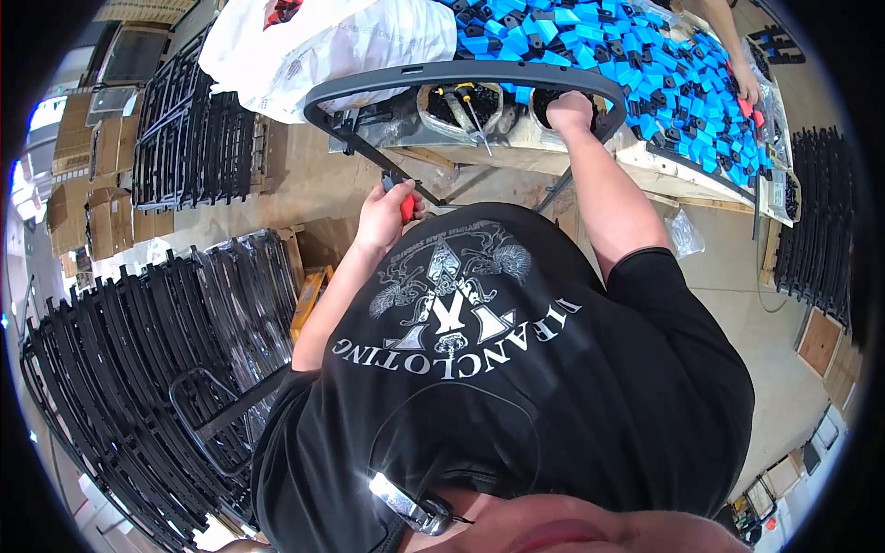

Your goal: Assembling a black metal or plastic frame by attaching red end-caps and securing them with a hand tool.

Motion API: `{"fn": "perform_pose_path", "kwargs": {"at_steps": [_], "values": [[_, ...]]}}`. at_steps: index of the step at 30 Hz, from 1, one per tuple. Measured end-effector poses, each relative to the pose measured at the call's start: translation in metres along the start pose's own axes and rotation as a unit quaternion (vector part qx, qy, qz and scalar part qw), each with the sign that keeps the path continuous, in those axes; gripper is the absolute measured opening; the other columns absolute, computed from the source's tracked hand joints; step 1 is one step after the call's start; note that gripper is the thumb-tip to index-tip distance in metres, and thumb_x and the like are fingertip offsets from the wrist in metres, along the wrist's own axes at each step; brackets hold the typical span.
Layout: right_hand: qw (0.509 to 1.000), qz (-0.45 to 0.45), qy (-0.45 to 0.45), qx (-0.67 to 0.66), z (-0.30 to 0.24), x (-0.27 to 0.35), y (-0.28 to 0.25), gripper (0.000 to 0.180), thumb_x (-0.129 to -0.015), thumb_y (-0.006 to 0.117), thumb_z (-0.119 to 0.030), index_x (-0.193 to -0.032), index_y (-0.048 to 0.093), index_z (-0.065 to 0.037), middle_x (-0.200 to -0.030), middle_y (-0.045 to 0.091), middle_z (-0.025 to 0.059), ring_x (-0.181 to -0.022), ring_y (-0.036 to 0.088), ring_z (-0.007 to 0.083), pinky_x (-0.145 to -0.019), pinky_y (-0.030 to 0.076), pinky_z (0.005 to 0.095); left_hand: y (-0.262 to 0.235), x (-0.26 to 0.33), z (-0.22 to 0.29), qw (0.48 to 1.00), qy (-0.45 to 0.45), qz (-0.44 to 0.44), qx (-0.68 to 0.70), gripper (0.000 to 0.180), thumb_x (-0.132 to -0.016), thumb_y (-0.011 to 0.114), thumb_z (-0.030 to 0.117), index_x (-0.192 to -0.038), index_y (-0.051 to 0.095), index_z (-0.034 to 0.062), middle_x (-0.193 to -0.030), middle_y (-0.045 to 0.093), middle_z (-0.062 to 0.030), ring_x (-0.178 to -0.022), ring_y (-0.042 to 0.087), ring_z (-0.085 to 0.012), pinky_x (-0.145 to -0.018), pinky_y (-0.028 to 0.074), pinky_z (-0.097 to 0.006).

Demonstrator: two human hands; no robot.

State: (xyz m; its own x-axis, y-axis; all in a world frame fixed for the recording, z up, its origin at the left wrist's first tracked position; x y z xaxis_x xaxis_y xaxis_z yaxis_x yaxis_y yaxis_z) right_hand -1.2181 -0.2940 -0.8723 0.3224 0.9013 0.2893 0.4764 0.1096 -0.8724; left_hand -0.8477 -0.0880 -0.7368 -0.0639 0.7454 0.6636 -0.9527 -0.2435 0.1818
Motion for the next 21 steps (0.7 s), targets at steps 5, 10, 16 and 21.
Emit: {"fn": "perform_pose_path", "kwargs": {"at_steps": [5,10,16,21], "values": [[0.955,0.127,0.0,-0.27,0.041,-0.023,0.038,0.026,-0.086,0.058,-0.014,-0.104,0.073,-0.001,-0.11,0.072,0.0205,-0.106,0.069,0.0324,-0.091,0.052,0.0358,0.001,-0.003,0.001,1.0,-0.005,-0.012,0.004,0.023,-0.096,0.064,0.018,-0.107,0.054,0.0,-0.088,0.063,-0.0106,-0.076,0.064,-0.0204,-0.066,0.054,-0.033],[0.941,0.106,0.004,-0.32,0.012,-0.004,0.014,0.021,-0.091,0.059,-0.014,-0.104,0.07,-0.001,-0.109,0.073,0.0114,-0.105,0.067,0.0242,-0.091,0.049,0.0347,-0.009,-0.005,-0.003,1.0,-0.003,0.007,-0.002,0.025,-0.096,0.065,0.018,-0.108,0.054,0.0,-0.089,0.064,-0.0107,-0.077,0.064,-0.0204,-0.066,0.055,-0.034],[0.863,0.193,0.028,-0.466,0.0,0.02,-0.014,0.019,-0.097,0.052,-0.02,-0.098,0.067,-0.008,-0.093,0.071,0.0065,-0.097,0.066,0.0224,-0.077,0.05,0.036,-0.007,-0.013,0.0,1.0,-0.015,-0.008,-0.01,0.025,-0.096,0.066,0.018,-0.109,0.053,0.0007,-0.089,0.063,-0.0108,-0.077,0.063,-0.0201,-0.066,0.055,-0.034],[0.377,-0.338,-0.005,-0.862,-0.03,0.021,0.003,0.013,-0.095,0.054,-0.02,-0.088,0.061,-0.011,-0.077,0.061,0.0045,-0.074,0.057,0.021,-0.061,0.044,0.0371,-0.014,-0.014,0.004,1.0,-0.019,-0.008,0.01,0.024,-0.095,0.066,0.017,-0.109,0.053,0.0014,-0.089,0.063,-0.0106,-0.076,0.063,-0.0199,-0.066,0.055,-0.034]]}}
Point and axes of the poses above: each hand's wrist, its own x-axis away from the middle knuckle, its own y-axis out of the palm, z = x × y, the point moved 6 cm from there along -x, towards the middle knuckle
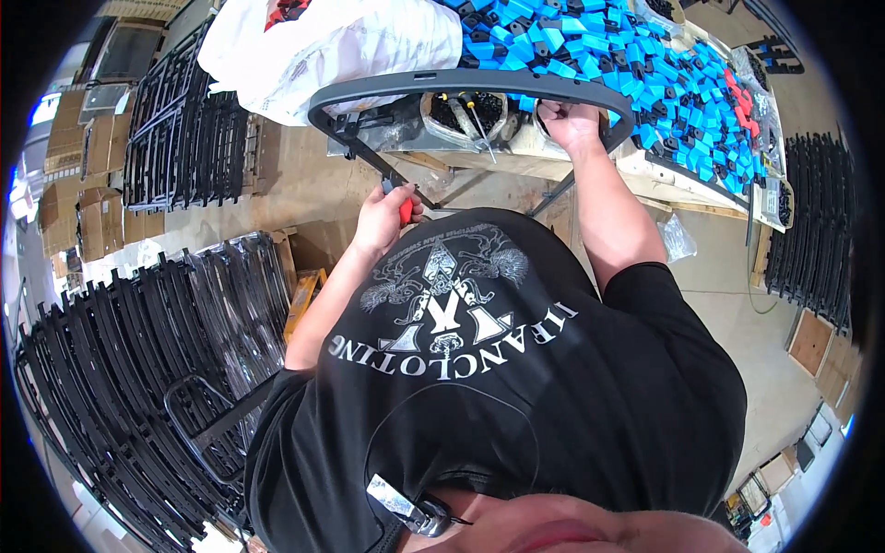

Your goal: Assembling a black metal or plastic frame by attaching red end-caps and securing them with a hand tool.

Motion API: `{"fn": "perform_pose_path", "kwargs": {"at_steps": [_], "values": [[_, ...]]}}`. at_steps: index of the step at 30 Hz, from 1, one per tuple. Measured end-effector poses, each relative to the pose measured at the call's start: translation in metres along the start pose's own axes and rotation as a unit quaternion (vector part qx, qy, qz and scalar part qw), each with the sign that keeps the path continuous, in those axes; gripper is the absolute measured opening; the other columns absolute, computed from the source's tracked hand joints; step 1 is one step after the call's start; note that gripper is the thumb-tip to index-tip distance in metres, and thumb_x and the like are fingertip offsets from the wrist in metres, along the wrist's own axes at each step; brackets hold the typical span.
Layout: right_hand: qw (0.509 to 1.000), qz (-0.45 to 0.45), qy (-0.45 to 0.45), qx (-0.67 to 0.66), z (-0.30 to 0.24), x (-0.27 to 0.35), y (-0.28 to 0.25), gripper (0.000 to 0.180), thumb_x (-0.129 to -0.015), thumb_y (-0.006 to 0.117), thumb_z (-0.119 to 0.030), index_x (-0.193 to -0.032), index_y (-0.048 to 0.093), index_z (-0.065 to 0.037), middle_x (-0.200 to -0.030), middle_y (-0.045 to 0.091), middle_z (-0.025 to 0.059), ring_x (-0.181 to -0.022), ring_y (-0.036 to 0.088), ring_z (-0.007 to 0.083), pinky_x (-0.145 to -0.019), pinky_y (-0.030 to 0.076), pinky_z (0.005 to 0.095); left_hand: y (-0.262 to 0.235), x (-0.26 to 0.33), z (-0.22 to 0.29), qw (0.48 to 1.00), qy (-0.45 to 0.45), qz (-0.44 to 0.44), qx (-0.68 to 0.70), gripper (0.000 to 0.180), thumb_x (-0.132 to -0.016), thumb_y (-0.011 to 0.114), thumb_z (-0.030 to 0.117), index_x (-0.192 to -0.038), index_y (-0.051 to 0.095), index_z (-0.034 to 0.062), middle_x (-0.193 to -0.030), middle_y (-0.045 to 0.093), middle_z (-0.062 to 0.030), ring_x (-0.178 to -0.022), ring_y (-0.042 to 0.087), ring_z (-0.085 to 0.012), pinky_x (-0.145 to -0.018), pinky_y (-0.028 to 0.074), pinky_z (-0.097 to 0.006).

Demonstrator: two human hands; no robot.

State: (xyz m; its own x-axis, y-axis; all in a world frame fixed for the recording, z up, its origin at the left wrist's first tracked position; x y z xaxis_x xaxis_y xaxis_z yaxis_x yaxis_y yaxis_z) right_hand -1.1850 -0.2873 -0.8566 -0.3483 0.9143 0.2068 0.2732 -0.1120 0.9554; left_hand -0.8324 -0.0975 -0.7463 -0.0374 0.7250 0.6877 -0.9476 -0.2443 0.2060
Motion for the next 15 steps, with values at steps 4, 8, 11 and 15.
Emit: {"fn": "perform_pose_path", "kwargs": {"at_steps": [4,8,11,15], "values": [[0.985,0.159,-0.031,0.058,0.024,-0.006,0.055,0.016,-0.093,0.055,-0.021,-0.08,0.056,-0.013,-0.069,0.053,0.0023,-0.061,0.049,0.0192,-0.054,0.039,0.0359,-0.006,-0.001,0.002,1.0,-0.005,-0.004,0.005,0.023,-0.096,0.066,0.016,-0.107,0.053,0.0007,-0.089,0.063,-0.0106,-0.077,0.063,-0.0198,-0.066,0.055,-0.033],[0.87,-0.007,0.109,0.48,0.075,-0.033,0.078,0.024,-0.096,0.055,-0.027,-0.099,0.066,-0.006,-0.094,0.069,0.0105,-0.078,0.063,0.0251,-0.068,0.05,0.0407,-0.014,-0.002,0.007,1.0,0.002,-0.007,-0.013,0.022,-0.096,0.066,0.016,-0.106,0.054,0.0002,-0.088,0.063,-0.0104,-0.077,0.063,-0.0196,-0.065,0.055,-0.033],[0.434,0.031,0.075,0.897,0.091,-0.043,0.111,0.026,-0.096,0.052,-0.02,-0.109,0.07,-0.008,-0.109,0.069,0.0215,-0.099,0.07,0.0343,-0.079,0.055,0.0479,-0.027,-0.003,0.006,1.0,0.008,-0.002,0.008,0.022,-0.096,0.065,0.017,-0.106,0.054,0.0006,-0.088,0.064,-0.0101,-0.076,0.064,-0.0194,-0.064,0.054,-0.033],[0.296,0.035,0.045,0.954,0.1,-0.045,0.091,0.033,-0.096,0.044,-0.022,-0.106,0.072,-0.007,-0.12,0.068,0.0188,-0.11,0.066,0.0379,-0.092,0.052,0.0481,-0.038,-0.001,0.007,0.999,0.023,-0.006,-0.025,0.023,-0.098,0.064,0.019,-0.106,0.054,0.0009,-0.087,0.065,-0.0098,-0.073,0.064,-0.0195,-0.063,0.054,-0.034]]}}
Point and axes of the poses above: each hand's wrist, its own x-axis away from the middle knuckle, its own y-axis out of the palm, z = x × y, the point moved 6 cm from there along -x, towards the middle knuckle
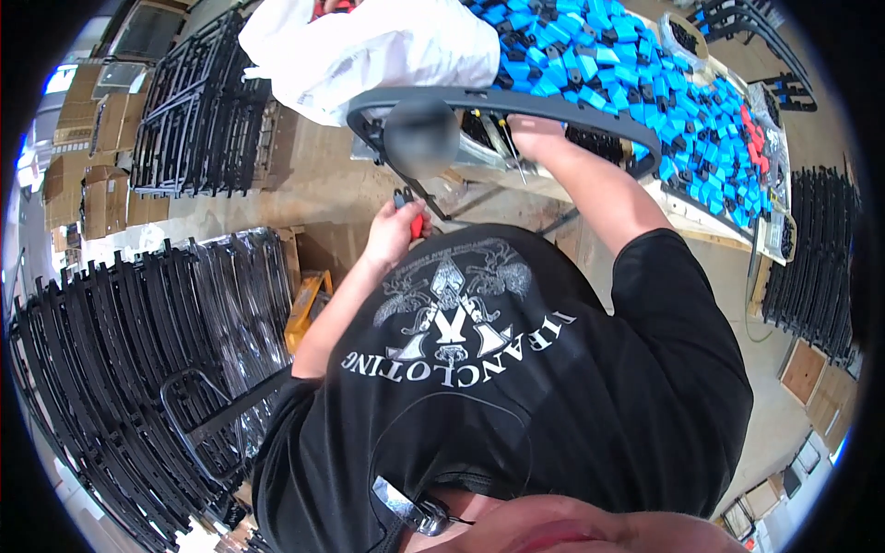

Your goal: Assembling a black metal or plastic frame by attaching red end-caps and securing them with a hand tool.

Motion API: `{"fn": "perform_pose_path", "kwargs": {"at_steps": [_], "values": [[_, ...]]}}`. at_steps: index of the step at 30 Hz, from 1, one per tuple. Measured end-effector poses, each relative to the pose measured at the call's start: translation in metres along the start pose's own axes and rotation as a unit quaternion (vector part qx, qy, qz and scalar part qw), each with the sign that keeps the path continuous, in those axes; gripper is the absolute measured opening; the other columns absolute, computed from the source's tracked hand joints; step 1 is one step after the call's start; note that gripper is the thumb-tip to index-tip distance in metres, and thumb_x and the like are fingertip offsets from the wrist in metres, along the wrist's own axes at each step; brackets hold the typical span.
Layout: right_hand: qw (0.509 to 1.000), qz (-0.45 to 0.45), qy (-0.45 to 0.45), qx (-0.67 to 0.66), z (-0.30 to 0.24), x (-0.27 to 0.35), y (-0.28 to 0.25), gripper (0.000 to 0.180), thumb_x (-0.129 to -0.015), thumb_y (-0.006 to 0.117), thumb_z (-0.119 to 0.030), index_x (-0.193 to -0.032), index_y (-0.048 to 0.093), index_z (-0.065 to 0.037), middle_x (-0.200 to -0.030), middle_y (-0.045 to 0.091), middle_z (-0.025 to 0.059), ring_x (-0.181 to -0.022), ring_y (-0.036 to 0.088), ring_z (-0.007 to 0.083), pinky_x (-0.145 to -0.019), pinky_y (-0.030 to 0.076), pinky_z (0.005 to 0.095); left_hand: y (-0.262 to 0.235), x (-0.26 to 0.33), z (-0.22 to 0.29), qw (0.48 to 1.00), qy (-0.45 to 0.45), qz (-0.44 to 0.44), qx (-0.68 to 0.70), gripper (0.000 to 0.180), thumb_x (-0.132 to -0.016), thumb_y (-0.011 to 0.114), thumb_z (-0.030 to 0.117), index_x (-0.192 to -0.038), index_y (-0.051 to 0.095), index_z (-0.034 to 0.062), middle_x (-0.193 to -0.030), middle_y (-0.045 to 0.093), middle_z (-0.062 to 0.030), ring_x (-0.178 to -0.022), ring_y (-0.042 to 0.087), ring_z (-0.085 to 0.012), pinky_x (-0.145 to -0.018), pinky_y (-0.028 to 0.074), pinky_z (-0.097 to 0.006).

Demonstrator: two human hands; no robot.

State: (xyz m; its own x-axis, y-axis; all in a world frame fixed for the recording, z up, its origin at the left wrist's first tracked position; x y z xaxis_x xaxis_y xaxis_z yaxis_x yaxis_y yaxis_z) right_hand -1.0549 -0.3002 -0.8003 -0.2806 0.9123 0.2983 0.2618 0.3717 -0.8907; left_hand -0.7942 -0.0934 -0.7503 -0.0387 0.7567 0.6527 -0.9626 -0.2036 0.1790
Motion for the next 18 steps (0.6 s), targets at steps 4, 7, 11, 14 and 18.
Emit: {"fn": "perform_pose_path", "kwargs": {"at_steps": [4,7,11,14,18], "values": [[0.994,0.049,0.096,-0.035,0.005,-0.023,0.025,0.04,-0.099,0.04,-0.024,-0.12,0.068,-0.005,-0.13,0.064,0.0192,-0.12,0.061,0.036,-0.101,0.048,0.0461,-0.012,-0.002,-0.006,0.999,0.004,0.018,0.029,0.018,-0.097,0.063,0.017,-0.102,0.055,0.0023,-0.084,0.064,-0.0107,-0.072,0.063,-0.0206,-0.062,0.053,-0.033],[0.983,0.061,0.147,-0.089,0.002,-0.025,0.026,0.042,-0.102,0.037,-0.026,-0.127,0.063,-0.005,-0.135,0.061,0.0186,-0.123,0.059,0.035,-0.102,0.047,0.0465,-0.014,0.0,-0.004,0.999,0.006,0.013,0.031,0.017,-0.097,0.063,0.016,-0.103,0.054,0.0026,-0.084,0.064,-0.0105,-0.072,0.062,-0.0202,-0.062,0.053,-0.033],[0.996,0.015,0.087,-0.028,-0.011,-0.019,0.008,0.042,-0.103,0.036,-0.026,-0.129,0.062,-0.006,-0.135,0.061,0.0185,-0.123,0.06,0.0348,-0.1,0.049,0.0469,-0.017,0.007,0.003,0.999,0.013,0.017,0.028,0.017,-0.097,0.063,0.016,-0.103,0.054,0.0025,-0.085,0.064,-0.0105,-0.074,0.063,-0.0204,-0.063,0.053,-0.033],[0.999,-0.022,0.024,-0.023,-0.045,0.009,-0.034,0.042,-0.103,0.035,-0.027,-0.128,0.061,-0.005,-0.131,0.063,0.0189,-0.118,0.063,0.0349,-0.095,0.052,0.0476,-0.027,0.008,0.0,0.998,0.012,0.017,0.063,0.021,-0.098,0.063,0.016,-0.107,0.053,0.0004,-0.089,0.063,-0.0106,-0.074,0.063,-0.02,-0.066,0.055,-0.034],[0.997,-0.038,0.048,-0.052,-0.01,-0.009,-0.005,0.047,-0.103,0.034,-0.036,-0.13,0.061,-0.009,-0.134,0.062,0.0186,-0.123,0.059,0.0361,-0.1,0.049,0.048,-0.027,0.01,0.004,0.998,0.015,0.011,0.058,0.022,-0.098,0.063,0.016,-0.107,0.052,0.0,-0.089,0.062,-0.0113,-0.075,0.063,-0.021,-0.066,0.055,-0.035]]}}
Point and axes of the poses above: each hand's wrist, its own x-axis away from the middle knuckle, its own y-axis out of the palm, z = x × y, the point moved 6 cm from there along -x, towards the middle knuckle
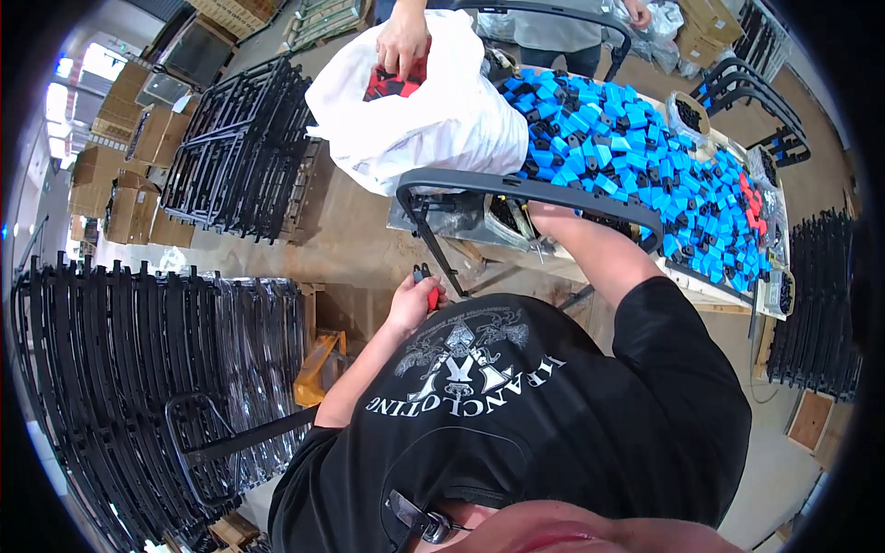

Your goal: Assembling a black metal or plastic frame by attaching red end-caps and securing them with a hand tool.

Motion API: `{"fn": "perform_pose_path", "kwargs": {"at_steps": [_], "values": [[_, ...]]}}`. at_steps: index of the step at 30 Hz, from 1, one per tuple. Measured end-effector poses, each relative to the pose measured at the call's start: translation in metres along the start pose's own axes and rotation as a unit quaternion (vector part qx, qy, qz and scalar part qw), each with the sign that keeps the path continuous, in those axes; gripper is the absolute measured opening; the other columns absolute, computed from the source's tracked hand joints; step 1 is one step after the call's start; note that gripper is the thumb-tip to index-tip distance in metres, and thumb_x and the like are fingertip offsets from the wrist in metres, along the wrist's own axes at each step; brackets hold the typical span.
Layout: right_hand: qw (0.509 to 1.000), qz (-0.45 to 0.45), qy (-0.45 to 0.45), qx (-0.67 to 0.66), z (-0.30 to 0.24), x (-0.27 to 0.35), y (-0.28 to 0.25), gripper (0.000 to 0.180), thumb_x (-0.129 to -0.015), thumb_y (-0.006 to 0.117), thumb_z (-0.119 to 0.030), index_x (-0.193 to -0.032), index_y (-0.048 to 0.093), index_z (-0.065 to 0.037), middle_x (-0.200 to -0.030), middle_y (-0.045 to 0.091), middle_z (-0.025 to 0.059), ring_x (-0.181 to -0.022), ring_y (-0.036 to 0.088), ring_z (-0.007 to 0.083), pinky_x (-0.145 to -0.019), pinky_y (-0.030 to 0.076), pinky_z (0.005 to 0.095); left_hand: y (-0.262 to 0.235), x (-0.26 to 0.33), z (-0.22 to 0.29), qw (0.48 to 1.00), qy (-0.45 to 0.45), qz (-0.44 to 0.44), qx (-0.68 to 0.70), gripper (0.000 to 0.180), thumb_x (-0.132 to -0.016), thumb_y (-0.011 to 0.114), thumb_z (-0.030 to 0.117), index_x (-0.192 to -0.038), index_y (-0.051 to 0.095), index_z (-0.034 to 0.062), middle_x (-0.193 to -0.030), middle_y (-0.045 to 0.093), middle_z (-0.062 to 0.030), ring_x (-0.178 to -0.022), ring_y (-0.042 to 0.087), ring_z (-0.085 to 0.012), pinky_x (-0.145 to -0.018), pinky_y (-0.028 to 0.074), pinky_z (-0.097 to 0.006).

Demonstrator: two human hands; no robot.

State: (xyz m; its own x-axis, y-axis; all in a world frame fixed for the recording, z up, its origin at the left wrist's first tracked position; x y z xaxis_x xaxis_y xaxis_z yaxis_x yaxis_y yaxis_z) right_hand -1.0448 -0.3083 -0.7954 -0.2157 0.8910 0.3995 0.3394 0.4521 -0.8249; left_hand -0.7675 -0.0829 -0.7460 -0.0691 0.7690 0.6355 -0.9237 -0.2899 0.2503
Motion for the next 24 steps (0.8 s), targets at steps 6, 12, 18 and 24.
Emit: {"fn": "perform_pose_path", "kwargs": {"at_steps": [6,12,18,24], "values": [[0.999,0.033,-0.034,0.022,0.007,0.01,-0.007,0.041,-0.103,0.036,-0.031,-0.124,0.062,-0.008,-0.119,0.067,0.0205,-0.109,0.065,0.0381,-0.091,0.052,0.0502,0.011,0.001,0.004,0.999,-0.014,0.008,-0.031,0.022,-0.098,0.062,0.017,-0.107,0.051,-0.0001,-0.088,0.063,-0.0115,-0.075,0.063,-0.021,-0.065,0.055,-0.034],[0.997,0.054,-0.052,0.0,0.025,0.01,0.004,0.037,-0.097,0.055,-0.034,-0.121,0.063,-0.008,-0.119,0.066,0.0197,-0.108,0.064,0.0391,-0.09,0.052,0.0497,0.029,-0.004,0.003,0.997,-0.023,0.013,-0.077,0.023,-0.097,0.064,0.021,-0.105,0.054,0.0018,-0.086,0.065,-0.0093,-0.072,0.063,-0.0191,-0.064,0.054,-0.033],[0.971,0.124,-0.005,-0.203,0.053,0.016,0.021,0.03,-0.096,0.058,-0.025,-0.116,0.063,-0.003,-0.105,0.066,0.0169,-0.081,0.065,0.0294,-0.068,0.051,0.0429,0.048,-0.013,0.007,0.993,-0.018,-0.025,-0.113,0.023,-0.098,0.063,0.022,-0.104,0.055,0.0023,-0.086,0.065,-0.0086,-0.073,0.064,-0.018,-0.063,0.053,-0.031],[0.585,-0.233,0.039,-0.776,0.014,0.097,0.035,0.019,-0.099,0.048,-0.01,-0.109,0.061,-0.001,-0.084,0.054,0.0066,-0.062,0.046,0.0126,-0.049,0.034,0.0279,0.06,-0.018,0.014,0.981,0.014,-0.032,-0.193,0.022,-0.099,0.062,0.023,-0.109,0.057,0.0039,-0.088,0.065,-0.0057,-0.074,0.063,-0.0144,-0.063,0.052,-0.029]]}}
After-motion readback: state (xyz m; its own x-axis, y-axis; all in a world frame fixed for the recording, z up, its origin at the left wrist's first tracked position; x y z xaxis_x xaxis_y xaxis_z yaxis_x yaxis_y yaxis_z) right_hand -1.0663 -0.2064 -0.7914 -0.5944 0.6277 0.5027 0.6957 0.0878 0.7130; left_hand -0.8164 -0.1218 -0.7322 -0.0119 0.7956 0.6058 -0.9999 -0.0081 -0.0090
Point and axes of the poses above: each hand's wrist, its own x-axis away from the middle knuckle, its own y-axis out of the palm, z = x × y, the point moved 6 cm from there along -x, towards the middle knuckle
